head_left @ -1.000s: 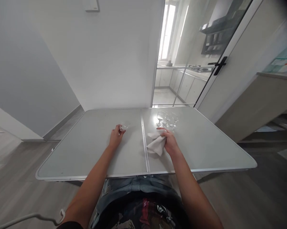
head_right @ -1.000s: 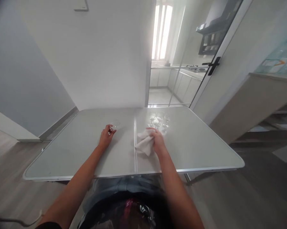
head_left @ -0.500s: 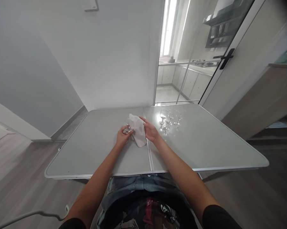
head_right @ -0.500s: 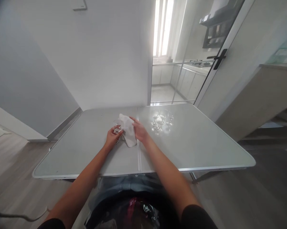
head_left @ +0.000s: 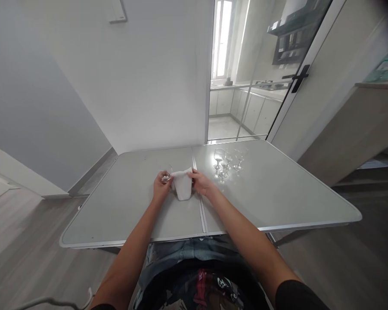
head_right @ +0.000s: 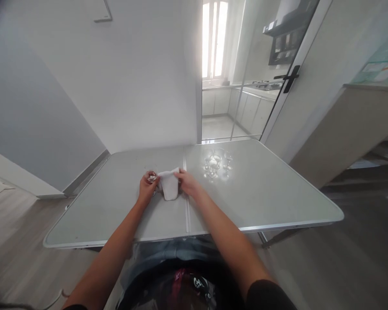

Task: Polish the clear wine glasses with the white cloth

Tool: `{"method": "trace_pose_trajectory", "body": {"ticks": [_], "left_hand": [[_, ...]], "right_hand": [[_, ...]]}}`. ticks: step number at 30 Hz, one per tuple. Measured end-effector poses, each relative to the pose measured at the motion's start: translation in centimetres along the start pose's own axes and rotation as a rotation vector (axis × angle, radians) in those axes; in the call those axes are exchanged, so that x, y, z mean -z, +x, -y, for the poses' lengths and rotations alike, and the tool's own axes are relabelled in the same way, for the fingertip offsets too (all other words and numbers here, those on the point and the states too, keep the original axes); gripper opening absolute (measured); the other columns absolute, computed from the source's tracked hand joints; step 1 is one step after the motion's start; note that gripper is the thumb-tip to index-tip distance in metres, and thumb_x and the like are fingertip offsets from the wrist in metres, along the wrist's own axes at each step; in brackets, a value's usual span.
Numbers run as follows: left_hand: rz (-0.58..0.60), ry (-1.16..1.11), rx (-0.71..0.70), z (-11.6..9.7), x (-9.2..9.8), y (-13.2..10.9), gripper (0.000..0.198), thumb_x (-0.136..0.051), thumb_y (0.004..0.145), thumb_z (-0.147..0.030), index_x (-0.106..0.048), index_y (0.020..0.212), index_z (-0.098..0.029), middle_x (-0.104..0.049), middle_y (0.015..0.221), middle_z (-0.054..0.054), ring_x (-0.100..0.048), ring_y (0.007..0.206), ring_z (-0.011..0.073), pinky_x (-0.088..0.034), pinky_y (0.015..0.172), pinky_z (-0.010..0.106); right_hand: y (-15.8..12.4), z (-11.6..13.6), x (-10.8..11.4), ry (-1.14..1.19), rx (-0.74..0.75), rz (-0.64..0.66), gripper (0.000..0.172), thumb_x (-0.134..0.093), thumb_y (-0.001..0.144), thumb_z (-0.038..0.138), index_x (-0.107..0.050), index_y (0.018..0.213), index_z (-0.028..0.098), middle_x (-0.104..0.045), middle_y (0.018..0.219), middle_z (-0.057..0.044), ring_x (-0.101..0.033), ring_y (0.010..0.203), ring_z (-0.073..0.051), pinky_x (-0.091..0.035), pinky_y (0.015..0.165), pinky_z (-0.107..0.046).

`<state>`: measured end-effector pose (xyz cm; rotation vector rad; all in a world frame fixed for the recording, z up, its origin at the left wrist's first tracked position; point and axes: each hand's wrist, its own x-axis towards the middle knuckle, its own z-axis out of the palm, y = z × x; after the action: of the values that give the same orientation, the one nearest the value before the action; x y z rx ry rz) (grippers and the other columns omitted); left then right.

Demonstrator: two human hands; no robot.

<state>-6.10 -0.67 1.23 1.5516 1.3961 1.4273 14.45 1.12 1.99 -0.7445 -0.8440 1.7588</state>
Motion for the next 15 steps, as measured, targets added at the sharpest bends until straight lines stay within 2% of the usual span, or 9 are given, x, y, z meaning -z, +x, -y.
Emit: {"method": "trace_pose_trajectory", "body": {"ticks": [3, 5, 7, 10, 13, 15], "left_hand": [[0.035, 0.298, -0.123, 0.2, 0.4, -0.2, 0.043, -0.075, 0.076, -0.050, -0.058, 0.106, -0.025, -0.058, 0.090, -0.002, -0.046, 0.054, 0.0076, -0.039, 0.055, 0.023], [0.078, 0.471, -0.186, 0.2, 0.4, -0.4, 0.044, -0.074, 0.078, -0.051, -0.059, 0.111, -0.026, -0.059, 0.096, 0.000, -0.051, 0.059, 0.0093, -0.040, 0.060, 0.025], [0.083, 0.595, -0.236, 0.3, 0.3, -0.5, 0.044, -0.071, 0.081, -0.053, -0.060, 0.114, -0.026, -0.061, 0.097, 0.001, -0.053, 0.061, 0.0108, -0.039, 0.060, 0.025], [0.037, 0.694, -0.302, 0.6, 0.4, -0.5, 0.046, -0.068, 0.083, -0.059, -0.062, 0.114, -0.025, -0.063, 0.097, 0.002, -0.055, 0.062, 0.0111, -0.038, 0.059, 0.025], [0.022, 0.768, -0.389, 1.2, 0.7, -0.4, 0.051, -0.067, 0.082, -0.063, -0.064, 0.113, -0.023, -0.065, 0.098, 0.003, -0.056, 0.063, 0.0114, -0.037, 0.059, 0.024], [0.018, 0.816, -0.450, 1.7, 0.8, -0.4, 0.053, -0.067, 0.082, -0.065, -0.066, 0.114, -0.023, -0.066, 0.099, 0.005, -0.058, 0.064, 0.0120, -0.037, 0.059, 0.024]], "right_hand": [[0.4, 0.6, 0.1, -0.030, 0.307, -0.245, 0.030, -0.072, 0.072, 0.038, -0.053, 0.090, 0.024, -0.063, 0.080, 0.002, -0.060, 0.077, -0.015, -0.050, 0.069, -0.025], [0.3, 0.8, 0.3, -0.186, 0.439, -0.307, 0.027, -0.068, 0.076, 0.039, -0.052, 0.092, 0.025, -0.062, 0.081, 0.003, -0.059, 0.078, -0.016, -0.049, 0.071, -0.025], [-0.2, 0.8, 0.3, -0.422, 0.525, -0.237, 0.023, -0.064, 0.080, 0.039, -0.053, 0.095, 0.025, -0.062, 0.084, 0.001, -0.059, 0.082, -0.017, -0.048, 0.074, -0.026], [-1.2, 0.4, -0.1, -0.736, 0.620, -0.014, 0.022, -0.062, 0.083, 0.036, -0.056, 0.099, 0.023, -0.065, 0.093, -0.002, -0.061, 0.088, -0.019, -0.047, 0.080, -0.029], [-1.5, 0.0, -0.5, -0.845, 0.602, 0.164, 0.033, -0.063, 0.086, 0.038, -0.053, 0.112, 0.021, -0.068, 0.098, -0.004, -0.063, 0.089, -0.020, -0.047, 0.082, -0.033], [-1.1, -0.3, -0.4, -0.805, 0.542, 0.207, 0.043, -0.063, 0.087, 0.041, -0.047, 0.122, 0.021, -0.068, 0.096, -0.004, -0.064, 0.086, -0.020, -0.046, 0.080, -0.033]]}}
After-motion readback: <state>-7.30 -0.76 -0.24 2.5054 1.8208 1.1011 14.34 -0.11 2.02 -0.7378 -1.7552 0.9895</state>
